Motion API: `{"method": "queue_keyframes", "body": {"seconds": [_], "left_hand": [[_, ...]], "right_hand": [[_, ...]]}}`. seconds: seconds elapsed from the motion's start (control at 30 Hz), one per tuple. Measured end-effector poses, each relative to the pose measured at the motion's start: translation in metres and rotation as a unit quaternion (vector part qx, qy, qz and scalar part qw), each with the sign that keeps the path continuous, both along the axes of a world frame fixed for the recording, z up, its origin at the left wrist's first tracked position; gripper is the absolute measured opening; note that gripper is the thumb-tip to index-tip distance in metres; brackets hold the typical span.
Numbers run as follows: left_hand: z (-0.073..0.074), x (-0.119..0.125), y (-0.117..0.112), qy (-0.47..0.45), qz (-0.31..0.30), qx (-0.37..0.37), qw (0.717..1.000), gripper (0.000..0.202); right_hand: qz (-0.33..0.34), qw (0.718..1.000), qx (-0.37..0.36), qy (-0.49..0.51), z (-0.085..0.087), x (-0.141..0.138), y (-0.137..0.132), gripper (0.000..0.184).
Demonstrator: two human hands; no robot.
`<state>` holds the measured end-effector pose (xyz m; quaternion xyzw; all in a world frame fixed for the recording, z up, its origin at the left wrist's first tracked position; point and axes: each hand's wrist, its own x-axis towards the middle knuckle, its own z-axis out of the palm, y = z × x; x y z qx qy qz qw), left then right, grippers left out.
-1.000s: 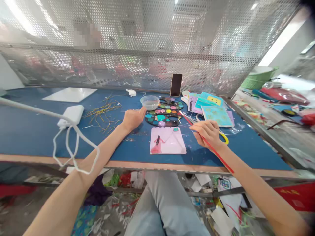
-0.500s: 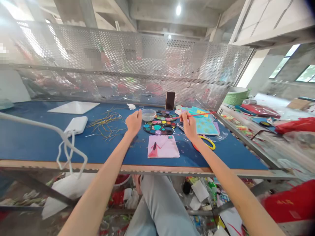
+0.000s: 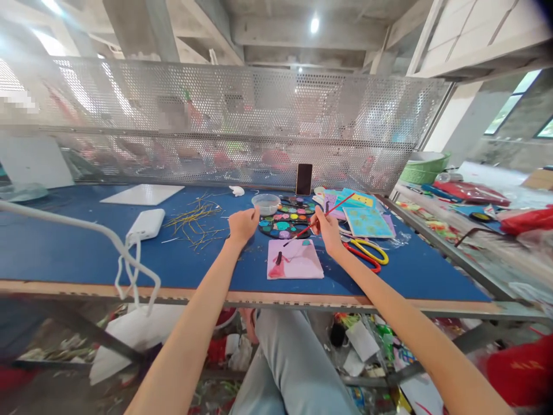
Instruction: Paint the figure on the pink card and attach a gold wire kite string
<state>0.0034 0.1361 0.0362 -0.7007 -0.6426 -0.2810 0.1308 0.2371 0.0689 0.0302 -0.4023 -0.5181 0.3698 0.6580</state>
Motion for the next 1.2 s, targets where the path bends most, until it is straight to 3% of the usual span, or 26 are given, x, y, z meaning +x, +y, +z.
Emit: {"method": "queue_keyframes", "body": {"seconds": [0.13,0.3,0.37,0.43,0.57,0.67,0.8,1.0,1.2], "left_hand": [[-0.002,0.001,0.003,0.001,-0.003,-0.004,1.000,0.051],[-0.002,0.002,0.006,-0.016,0.006,-0.003,1.000,0.044],[-0.003,0.001,0.006,-0.027,0.016,-0.001,0.999,0.042],[-0.003,0.000,0.007,-0.037,0.025,0.001,0.999,0.040],[-0.005,-0.003,0.008,-0.043,0.022,0.018,0.999,0.036],[-0.008,-0.007,0.011,-0.029,-0.008,0.037,0.999,0.033],[-0.017,-0.011,0.018,-0.014,-0.050,0.049,0.997,0.042],[-0.030,-0.012,0.030,-0.011,-0.085,0.051,0.995,0.047],[-0.033,-0.011,0.032,-0.017,-0.106,0.047,0.993,0.046]], "right_hand": [[0.021,0.999,-0.015,0.021,0.000,-0.002,0.001,0.062],[-0.005,0.999,-0.025,0.042,-0.001,0.009,0.008,0.065],[-0.031,0.999,-0.010,0.019,0.000,0.012,0.015,0.066],[-0.078,0.994,0.026,-0.074,0.003,0.011,0.027,0.067],[-0.132,0.954,0.078,-0.258,0.020,-0.009,0.067,0.055],[-0.105,0.937,0.083,-0.321,0.036,-0.034,0.101,0.043],[-0.068,0.902,0.071,-0.420,0.050,-0.064,0.135,0.040],[-0.094,0.840,0.051,-0.533,0.061,-0.089,0.150,0.042],[-0.106,0.799,0.040,-0.591,0.070,-0.097,0.147,0.042]]}}
